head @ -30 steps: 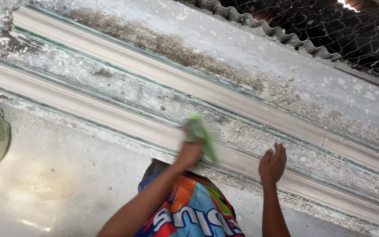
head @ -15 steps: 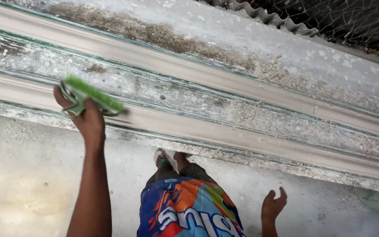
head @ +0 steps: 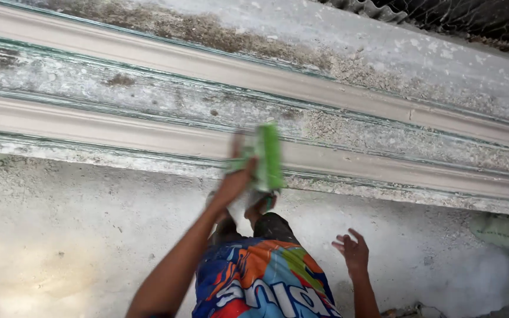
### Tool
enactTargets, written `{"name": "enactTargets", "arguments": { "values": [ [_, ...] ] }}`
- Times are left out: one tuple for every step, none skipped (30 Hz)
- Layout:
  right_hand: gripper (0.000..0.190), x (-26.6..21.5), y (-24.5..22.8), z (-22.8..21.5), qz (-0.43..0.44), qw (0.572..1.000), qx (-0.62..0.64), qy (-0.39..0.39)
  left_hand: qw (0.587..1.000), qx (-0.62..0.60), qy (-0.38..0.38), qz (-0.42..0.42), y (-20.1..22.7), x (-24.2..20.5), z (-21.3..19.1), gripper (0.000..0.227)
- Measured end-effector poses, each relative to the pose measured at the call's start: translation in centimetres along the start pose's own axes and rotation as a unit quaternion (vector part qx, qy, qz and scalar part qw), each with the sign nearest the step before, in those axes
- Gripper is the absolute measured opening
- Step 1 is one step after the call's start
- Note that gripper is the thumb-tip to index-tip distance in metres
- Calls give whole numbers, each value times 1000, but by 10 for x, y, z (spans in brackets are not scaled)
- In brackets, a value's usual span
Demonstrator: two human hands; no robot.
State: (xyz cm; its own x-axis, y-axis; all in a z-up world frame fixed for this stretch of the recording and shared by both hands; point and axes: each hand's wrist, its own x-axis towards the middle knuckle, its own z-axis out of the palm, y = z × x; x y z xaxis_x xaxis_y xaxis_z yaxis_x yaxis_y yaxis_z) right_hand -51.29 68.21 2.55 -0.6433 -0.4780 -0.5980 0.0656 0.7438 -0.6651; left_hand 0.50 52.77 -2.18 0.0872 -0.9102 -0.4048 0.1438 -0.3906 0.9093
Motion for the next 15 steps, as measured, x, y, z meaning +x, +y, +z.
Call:
{"name": "enactTargets", "arguments": {
  "values": [
    [57, 0, 5, -6, 10, 1000, 27, -10, 1000, 2, -17, 4, 2, -1, -37, 36],
    [57, -3, 7, -6, 10, 1000, 27, -11, 1000, 3, -16, 4, -2, -13, -82, 36],
    [57, -6, 10, -7, 18, 998, 53, -24, 1000, 4, -29, 8, -6, -25, -127, 38],
    [57, -10, 12, -6, 27, 996, 78, -39, 999, 6, -41, 13, -8, -38, -173, 40],
    [57, -12, 10, -3, 28, 996, 77, -40, 999, 7, -40, 12, -9, -51, -215, 40],
    [57, -13, 7, 1, 37, 993, 101, -56, 999, 9, -51, 17, -9, -64, -256, 42],
    [57, -14, 5, 4, 45, 988, 126, -71, 998, 11, -61, 21, -11, -79, -297, 45],
    [57, -14, 3, 6, 46, 988, 124, -74, 998, 11, -58, 21, -6, -84, -297, 45],
    [57, -14, 1, 7, 54, 983, 148, -89, 997, 12, -69, 26, -3, -89, -296, 47],
    [57, -10, -4, 6, 60, 978, 171, -104, 996, 11, -80, 32, -1, -93, -291, 50],
    [57, -4, -8, 2, 57, 978, 168, -106, 996, 9, -77, 34, 4, -89, -233, 50],
    [57, 2, -12, 4, 64, 971, 193, -124, 995, 11, -86, 41, 12, -85, -180, 52],
    [57, 8, -16, 4, 70, 963, 217, -142, 994, 13, -95, 49, 21, -80, -125, 55],
    [57, 18, -20, 6, 71, 963, 216, -146, 994, 14, -91, 50, 24, -81, -54, 55],
    [58, 29, -25, 8, 81, 954, 240, -162, 993, 18, -101, 55, 27, -90, 23, 58]
  ]
}}
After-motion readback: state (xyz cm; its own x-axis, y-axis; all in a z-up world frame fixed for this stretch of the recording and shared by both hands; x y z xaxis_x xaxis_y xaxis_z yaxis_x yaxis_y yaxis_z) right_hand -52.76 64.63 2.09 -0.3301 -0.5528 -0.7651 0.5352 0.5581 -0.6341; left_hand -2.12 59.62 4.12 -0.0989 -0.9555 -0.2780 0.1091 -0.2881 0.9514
